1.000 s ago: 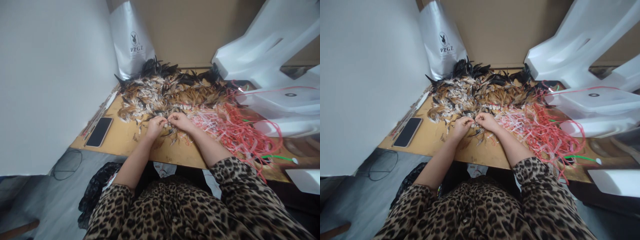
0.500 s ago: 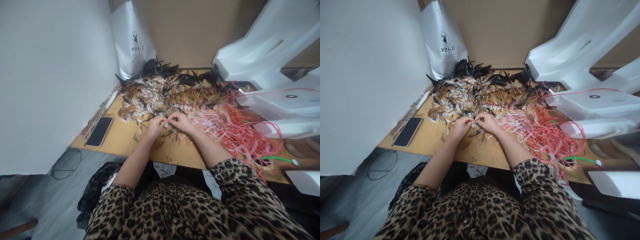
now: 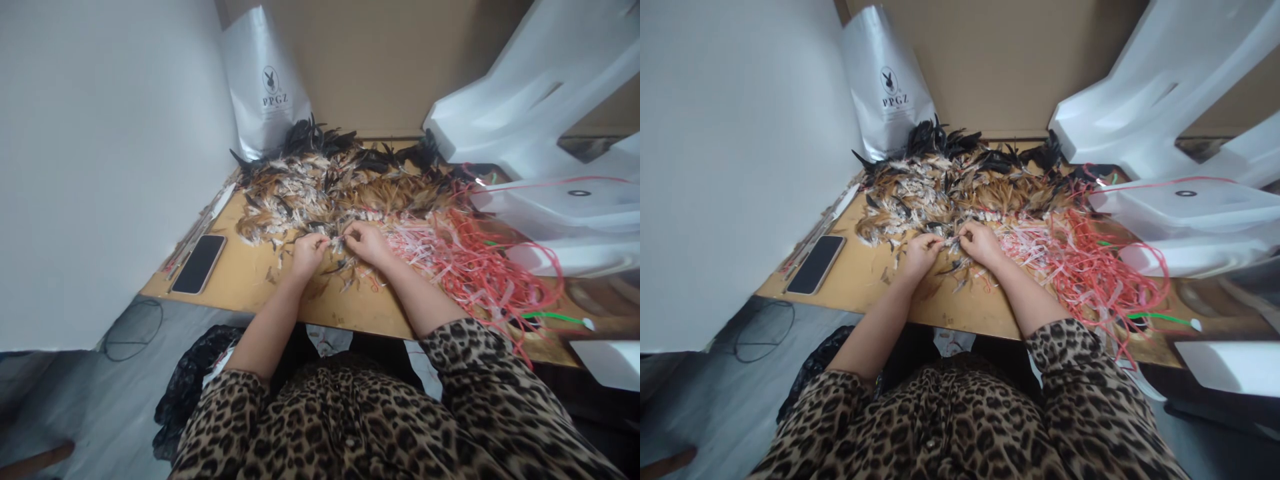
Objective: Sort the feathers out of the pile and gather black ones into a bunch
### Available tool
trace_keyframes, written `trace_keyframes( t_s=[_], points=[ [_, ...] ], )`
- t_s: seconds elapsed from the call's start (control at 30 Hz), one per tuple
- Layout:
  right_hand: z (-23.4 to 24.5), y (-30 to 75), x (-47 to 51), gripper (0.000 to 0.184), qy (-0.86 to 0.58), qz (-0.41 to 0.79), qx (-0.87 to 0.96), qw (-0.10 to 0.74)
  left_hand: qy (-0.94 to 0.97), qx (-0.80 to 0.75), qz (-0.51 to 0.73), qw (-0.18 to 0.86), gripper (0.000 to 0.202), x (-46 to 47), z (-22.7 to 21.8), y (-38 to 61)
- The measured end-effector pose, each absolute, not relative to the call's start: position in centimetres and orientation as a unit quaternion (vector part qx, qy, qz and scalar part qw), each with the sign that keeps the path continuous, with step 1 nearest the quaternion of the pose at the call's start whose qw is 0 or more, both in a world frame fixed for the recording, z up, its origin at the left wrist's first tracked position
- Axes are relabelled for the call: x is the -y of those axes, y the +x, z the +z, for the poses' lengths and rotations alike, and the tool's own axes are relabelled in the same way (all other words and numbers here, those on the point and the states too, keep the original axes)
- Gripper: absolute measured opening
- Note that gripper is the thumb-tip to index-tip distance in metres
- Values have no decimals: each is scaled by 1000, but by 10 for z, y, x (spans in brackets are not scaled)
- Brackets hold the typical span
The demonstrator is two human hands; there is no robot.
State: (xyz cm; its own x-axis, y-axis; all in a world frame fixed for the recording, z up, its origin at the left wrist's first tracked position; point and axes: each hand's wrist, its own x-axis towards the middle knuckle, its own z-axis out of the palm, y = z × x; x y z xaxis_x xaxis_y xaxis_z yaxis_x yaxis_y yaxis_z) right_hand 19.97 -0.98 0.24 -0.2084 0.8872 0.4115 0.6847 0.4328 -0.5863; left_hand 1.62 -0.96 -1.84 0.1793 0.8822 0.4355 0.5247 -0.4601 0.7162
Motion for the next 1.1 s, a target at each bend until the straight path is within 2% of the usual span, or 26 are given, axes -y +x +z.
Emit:
trace_keyframes(
  t_s=[0.13, 0.37, 0.63, 0.77, 0.83, 0.97, 1.1],
  points=[
    [4, 200, 12, 11, -529, 133, 764, 346, 719, -474, 431, 268, 11, 11, -19, 17],
    [2, 202, 11, 10, -534, 139, 758, 347, 577, -480, 452, 482, 7, 15, -12, 25],
    [2, 195, 15, 13, -493, 157, 763, 388, 457, -449, 441, 629, 33, 16, 4, 26],
    [1, 190, 16, 12, -487, 153, 762, 399, 430, -437, 434, 660, 33, 15, 0, 24],
    [1, 191, 15, 12, -500, 196, 725, 431, 416, -423, 439, 675, 33, 14, -1, 23],
    [4, 194, 13, 23, -507, 394, 576, 505, 396, -379, 449, 705, 29, 12, -3, 19],
    [9, 192, 15, 32, -467, 539, 508, 483, 405, -352, 451, 713, 30, 11, -3, 18]
  ],
)
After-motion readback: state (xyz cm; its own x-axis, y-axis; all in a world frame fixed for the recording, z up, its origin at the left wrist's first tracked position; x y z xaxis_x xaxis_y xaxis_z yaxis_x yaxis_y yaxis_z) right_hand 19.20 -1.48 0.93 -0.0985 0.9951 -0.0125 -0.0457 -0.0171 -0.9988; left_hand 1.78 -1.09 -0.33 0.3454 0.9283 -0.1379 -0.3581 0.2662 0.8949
